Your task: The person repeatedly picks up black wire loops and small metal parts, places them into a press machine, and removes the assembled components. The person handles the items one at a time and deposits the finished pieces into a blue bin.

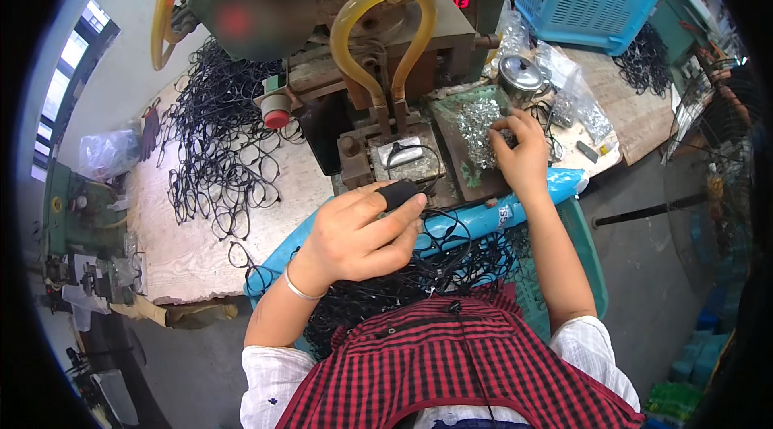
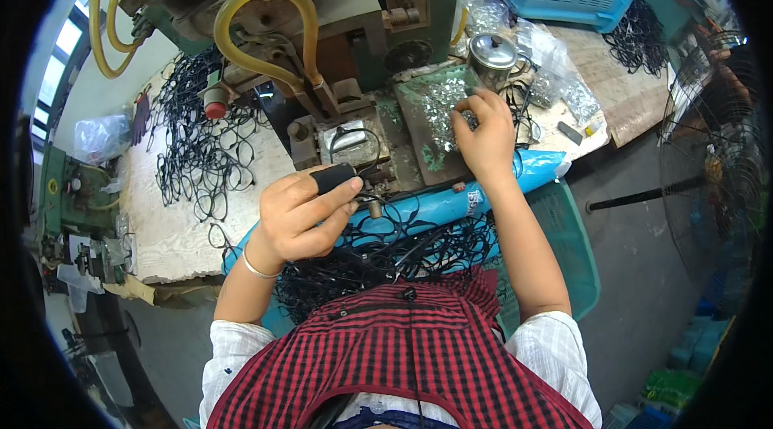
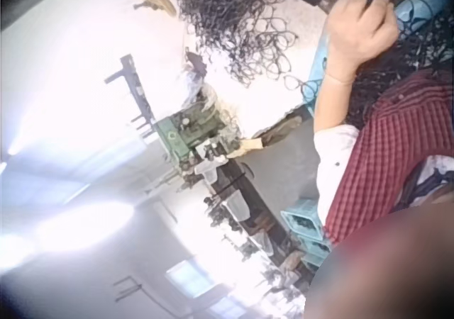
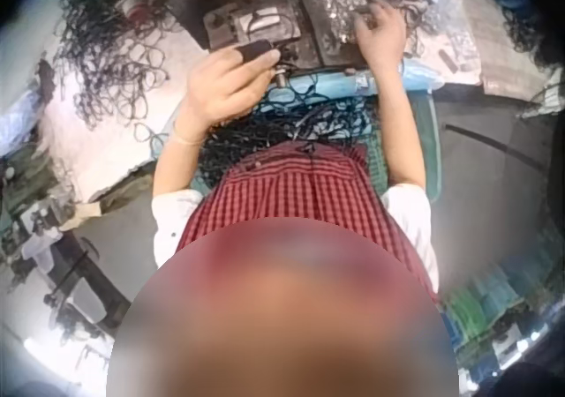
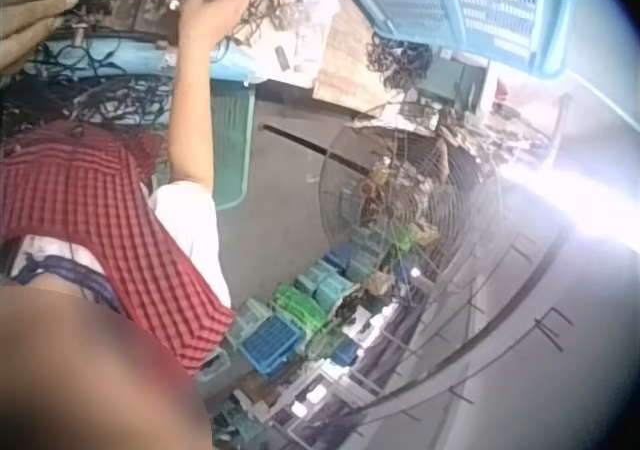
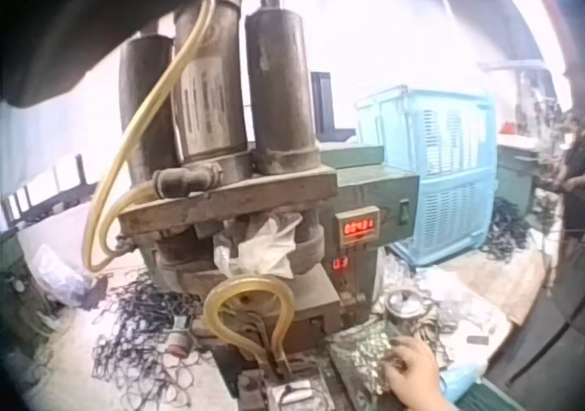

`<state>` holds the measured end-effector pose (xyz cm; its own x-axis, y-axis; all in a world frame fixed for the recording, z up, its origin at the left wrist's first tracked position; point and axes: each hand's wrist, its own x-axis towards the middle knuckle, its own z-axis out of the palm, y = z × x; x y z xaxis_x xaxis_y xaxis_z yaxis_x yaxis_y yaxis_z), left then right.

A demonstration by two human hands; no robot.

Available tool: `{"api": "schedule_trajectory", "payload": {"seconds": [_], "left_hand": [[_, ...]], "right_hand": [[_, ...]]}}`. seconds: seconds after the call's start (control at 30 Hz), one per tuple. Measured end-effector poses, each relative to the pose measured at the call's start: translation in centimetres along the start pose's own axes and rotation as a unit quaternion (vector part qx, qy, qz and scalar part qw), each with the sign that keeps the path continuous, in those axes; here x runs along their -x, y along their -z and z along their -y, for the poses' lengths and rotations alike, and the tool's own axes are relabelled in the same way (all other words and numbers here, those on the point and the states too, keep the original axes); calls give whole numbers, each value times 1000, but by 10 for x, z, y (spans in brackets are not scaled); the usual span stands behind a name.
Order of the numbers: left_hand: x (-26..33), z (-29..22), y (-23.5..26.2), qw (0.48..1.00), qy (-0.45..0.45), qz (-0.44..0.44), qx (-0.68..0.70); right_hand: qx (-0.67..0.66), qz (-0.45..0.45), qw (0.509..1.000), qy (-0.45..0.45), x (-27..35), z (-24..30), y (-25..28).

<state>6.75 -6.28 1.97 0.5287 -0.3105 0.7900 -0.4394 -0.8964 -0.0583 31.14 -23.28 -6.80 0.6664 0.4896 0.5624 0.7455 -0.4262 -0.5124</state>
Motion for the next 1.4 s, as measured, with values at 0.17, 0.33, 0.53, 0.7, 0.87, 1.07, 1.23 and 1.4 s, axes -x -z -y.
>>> {"api": "schedule_trajectory", "payload": {"seconds": [0.17, 0.33, 0.53, 0.7, 0.87, 1.07, 1.23, 1.4], "left_hand": [[0, 3, 2, 1000, 0, -7, 2], [12, -13, 2, 997, 73, -12, -14], [57, 17, 60, 867, 351, -195, -294], [141, 93, 84, 776, 470, 152, -392], [235, 122, 59, 751, 484, 230, -385], [203, 117, 48, 830, 414, 113, -356], [153, 90, 29, 810, 531, -151, -199], [110, 43, 28, 748, 533, -375, 127]], "right_hand": [[-84, 7, 993, -78, 0, 1, -1], [-147, -15, 984, -100, 3, 5, -11], [-215, -18, 970, -113, 8, 3, -6], [-154, -1, 985, -74, 2, 19, -13], [-89, -35, 993, -63, 16, 14, 7], [-256, 60, 963, -52, -3, 69, 41], [-422, 153, 890, -84, -25, 124, 16], [-471, 112, 866, -128, -11, 130, 3]]}}
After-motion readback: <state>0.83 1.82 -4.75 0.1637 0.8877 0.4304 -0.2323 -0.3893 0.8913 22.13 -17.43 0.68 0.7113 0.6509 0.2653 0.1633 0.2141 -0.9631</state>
